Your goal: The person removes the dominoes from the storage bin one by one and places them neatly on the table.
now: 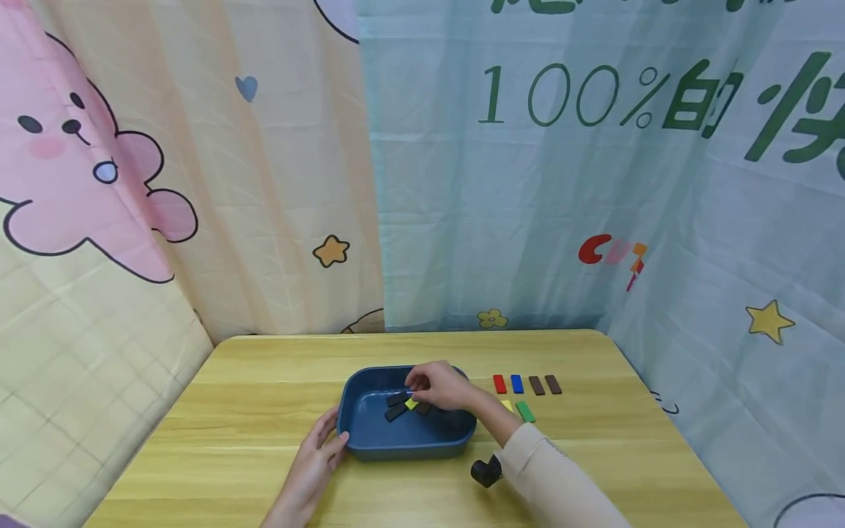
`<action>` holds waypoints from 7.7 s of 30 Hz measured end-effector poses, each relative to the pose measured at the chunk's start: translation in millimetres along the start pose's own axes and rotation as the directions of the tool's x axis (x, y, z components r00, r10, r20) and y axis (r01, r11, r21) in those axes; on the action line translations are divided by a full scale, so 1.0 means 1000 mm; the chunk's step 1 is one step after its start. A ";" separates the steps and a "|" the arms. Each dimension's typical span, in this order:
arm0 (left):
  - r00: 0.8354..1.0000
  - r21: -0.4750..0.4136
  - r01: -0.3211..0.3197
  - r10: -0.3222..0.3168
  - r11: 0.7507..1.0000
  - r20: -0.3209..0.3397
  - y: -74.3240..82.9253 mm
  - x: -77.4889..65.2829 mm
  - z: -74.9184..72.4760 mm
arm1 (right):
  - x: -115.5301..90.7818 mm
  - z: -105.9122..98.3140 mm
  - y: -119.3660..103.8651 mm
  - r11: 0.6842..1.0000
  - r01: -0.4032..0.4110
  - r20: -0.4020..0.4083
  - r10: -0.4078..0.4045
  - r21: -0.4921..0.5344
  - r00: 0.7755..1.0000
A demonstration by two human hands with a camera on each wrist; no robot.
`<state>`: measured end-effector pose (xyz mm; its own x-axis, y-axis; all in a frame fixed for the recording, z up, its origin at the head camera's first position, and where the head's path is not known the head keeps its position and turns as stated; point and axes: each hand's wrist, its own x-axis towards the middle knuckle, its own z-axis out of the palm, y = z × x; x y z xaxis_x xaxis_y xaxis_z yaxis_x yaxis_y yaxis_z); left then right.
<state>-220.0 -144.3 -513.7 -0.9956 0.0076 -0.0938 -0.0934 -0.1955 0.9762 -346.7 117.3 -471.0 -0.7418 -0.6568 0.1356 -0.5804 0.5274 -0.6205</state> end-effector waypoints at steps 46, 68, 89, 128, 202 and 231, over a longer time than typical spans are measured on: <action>1.000 -0.005 -0.012 0.012 1.000 0.028 0.001 -0.002 -0.002 | 0.025 0.037 -0.007 0.958 0.156 0.151 -0.122 -0.240 0.981; 1.000 -0.010 -0.015 0.015 1.000 0.019 0.000 -0.001 -0.001 | 0.006 0.018 -0.003 0.999 0.029 0.017 -0.029 -0.024 0.999; 0.999 -0.010 -0.037 0.037 0.999 0.019 -0.002 -0.002 -0.001 | -0.021 -0.009 0.005 0.995 -0.043 -0.045 0.048 0.088 0.998; 1.000 -0.017 -0.014 0.014 1.000 0.018 -0.003 0.000 -0.002 | -0.066 -0.040 0.024 0.975 -0.109 -0.192 0.147 0.194 0.970; 1.000 -0.016 -0.001 0.001 1.000 0.025 -0.002 0.002 -0.003 | -0.184 -0.070 0.109 0.834 -0.471 -0.274 0.542 0.287 0.795; 1.000 -0.016 0.006 -0.006 1.000 0.029 0.001 0.001 -0.004 | -0.192 -0.072 0.106 0.780 -0.558 -0.255 0.623 0.284 0.740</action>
<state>-220.9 -148.3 -513.3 -0.9949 0.0367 -0.0937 -0.0994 -0.2114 0.9723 -289.8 338.0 -506.9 -0.9958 -0.0204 -0.0892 0.0570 0.6247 -0.7788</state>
